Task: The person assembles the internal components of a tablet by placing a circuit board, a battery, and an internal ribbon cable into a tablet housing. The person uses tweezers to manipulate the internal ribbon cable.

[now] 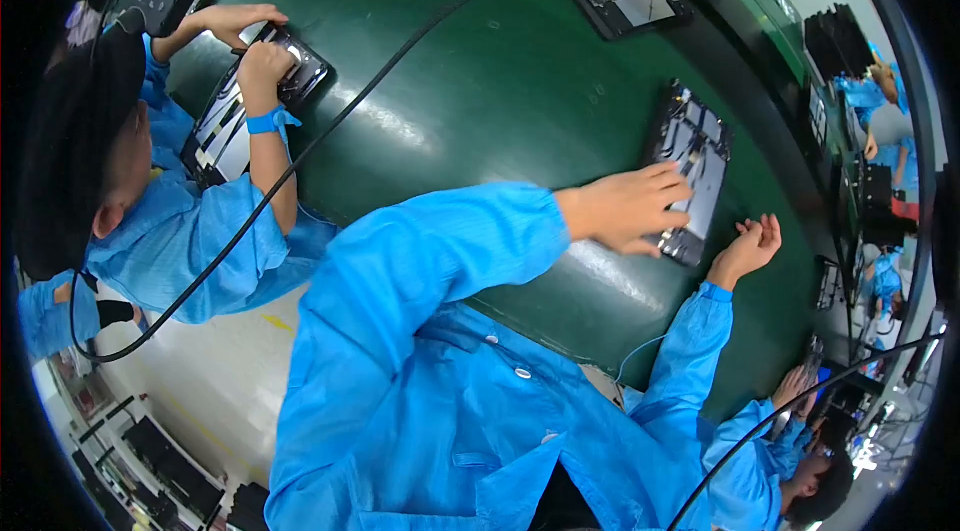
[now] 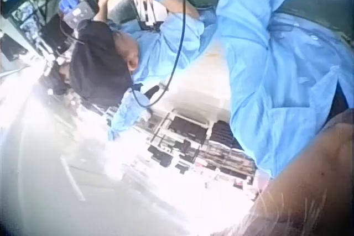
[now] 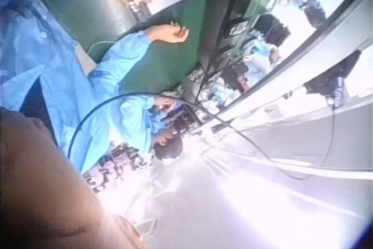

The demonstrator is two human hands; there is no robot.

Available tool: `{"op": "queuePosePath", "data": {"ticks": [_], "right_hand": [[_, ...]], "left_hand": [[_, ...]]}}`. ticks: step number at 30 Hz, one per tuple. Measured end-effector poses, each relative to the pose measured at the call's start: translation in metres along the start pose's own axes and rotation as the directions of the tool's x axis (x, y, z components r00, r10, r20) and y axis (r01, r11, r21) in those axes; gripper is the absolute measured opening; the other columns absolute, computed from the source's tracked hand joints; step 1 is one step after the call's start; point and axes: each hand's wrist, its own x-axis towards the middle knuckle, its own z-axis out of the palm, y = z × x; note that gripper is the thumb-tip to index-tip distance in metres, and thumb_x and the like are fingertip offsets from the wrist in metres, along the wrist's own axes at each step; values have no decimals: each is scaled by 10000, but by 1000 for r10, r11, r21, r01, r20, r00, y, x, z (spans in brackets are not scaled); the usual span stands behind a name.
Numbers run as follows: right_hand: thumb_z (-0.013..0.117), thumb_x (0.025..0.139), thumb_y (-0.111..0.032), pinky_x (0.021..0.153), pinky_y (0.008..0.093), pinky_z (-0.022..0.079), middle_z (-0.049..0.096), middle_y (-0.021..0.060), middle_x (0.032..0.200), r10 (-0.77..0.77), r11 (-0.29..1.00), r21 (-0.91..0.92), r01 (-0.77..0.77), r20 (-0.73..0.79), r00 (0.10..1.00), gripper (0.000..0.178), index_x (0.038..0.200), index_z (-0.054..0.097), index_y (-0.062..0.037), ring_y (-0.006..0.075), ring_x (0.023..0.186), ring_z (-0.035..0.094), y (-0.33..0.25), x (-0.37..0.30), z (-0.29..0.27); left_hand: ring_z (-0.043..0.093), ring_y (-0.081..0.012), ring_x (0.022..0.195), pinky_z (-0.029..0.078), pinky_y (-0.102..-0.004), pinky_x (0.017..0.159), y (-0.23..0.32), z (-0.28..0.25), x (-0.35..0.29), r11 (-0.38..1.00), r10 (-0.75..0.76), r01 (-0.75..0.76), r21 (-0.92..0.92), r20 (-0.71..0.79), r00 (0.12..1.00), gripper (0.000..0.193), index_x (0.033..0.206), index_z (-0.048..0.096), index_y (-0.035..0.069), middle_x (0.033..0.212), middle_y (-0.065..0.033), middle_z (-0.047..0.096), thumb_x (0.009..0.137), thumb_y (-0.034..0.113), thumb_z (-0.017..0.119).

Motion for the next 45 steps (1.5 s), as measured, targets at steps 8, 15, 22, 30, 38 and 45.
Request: {"op": "queuePosePath", "data": {"ticks": [8, 15, 22, 30, 38, 45], "right_hand": [[550, 1037, 34, 767, 319, 601, 646, 153, 1305, 26, 994, -103, -31, -42, 999, 348, 1382, 589, 17, 192, 961, 670, -15, -9, -23], [547, 1018, 62, 769, 308, 598, 648, 132, 1258, 11, 981, -191, -21, -56, 998, 331, 1338, 612, 8, 178, 945, 663, -30, -24, -19], [590, 988, 91, 919, 297, 561, 657, 82, 1161, -244, 907, -277, 318, 269, 932, 234, 1182, 676, -8, 184, 1027, 664, -51, -63, 19], [589, 1038, 61, 1076, 356, 552, 635, 187, 1428, -69, 978, 193, -83, 667, 742, 433, 1466, 539, 18, 259, 1285, 691, -99, -117, 211], [699, 946, -54, 1244, 446, 404, 500, 230, 1625, 182, 848, 271, -455, 658, 731, 591, 1525, 578, -59, 371, 1509, 487, -101, -105, 310], [750, 909, -89, 1122, 396, 451, 610, 126, 1366, -7, 973, 201, -117, 529, 848, 457, 1366, 719, -90, 290, 1254, 594, -90, -95, 305]], "left_hand": [[484, -421, 1446, 244, -583, 1344, -69, 32, 91, 992, -77, 55, -116, -201, 977, 648, 1286, 739, 72, 1416, -232, 591, 735, 347, 940], [435, -433, 1478, 188, -610, 1353, -108, 23, 112, 895, -334, 426, 131, -434, 837, 557, 1287, 730, 81, 1401, -233, 594, 740, 123, 828], [517, -485, 1361, 317, -627, 1275, -154, -54, 73, 839, -357, 544, 14, -739, 571, 599, 1354, 685, 23, 1381, -272, 602, 760, 90, 730], [574, -517, 1294, 327, -681, 1239, -234, -104, -24, 470, -472, 876, 107, -808, 352, 630, 1442, 602, -50, 1316, -350, 637, 873, 210, 677], [555, -449, 1293, 452, -533, 1138, -222, -125, -16, 322, -706, 946, -30, -673, 219, 557, 1374, 664, 8, 1336, -276, 642, 920, 329, 694], [612, -341, 824, 512, -497, 793, -200, -117, -7, 563, -605, 770, -301, -784, 137, 292, 1105, 646, 23, 921, -162, 634, 907, 214, 742]]}}
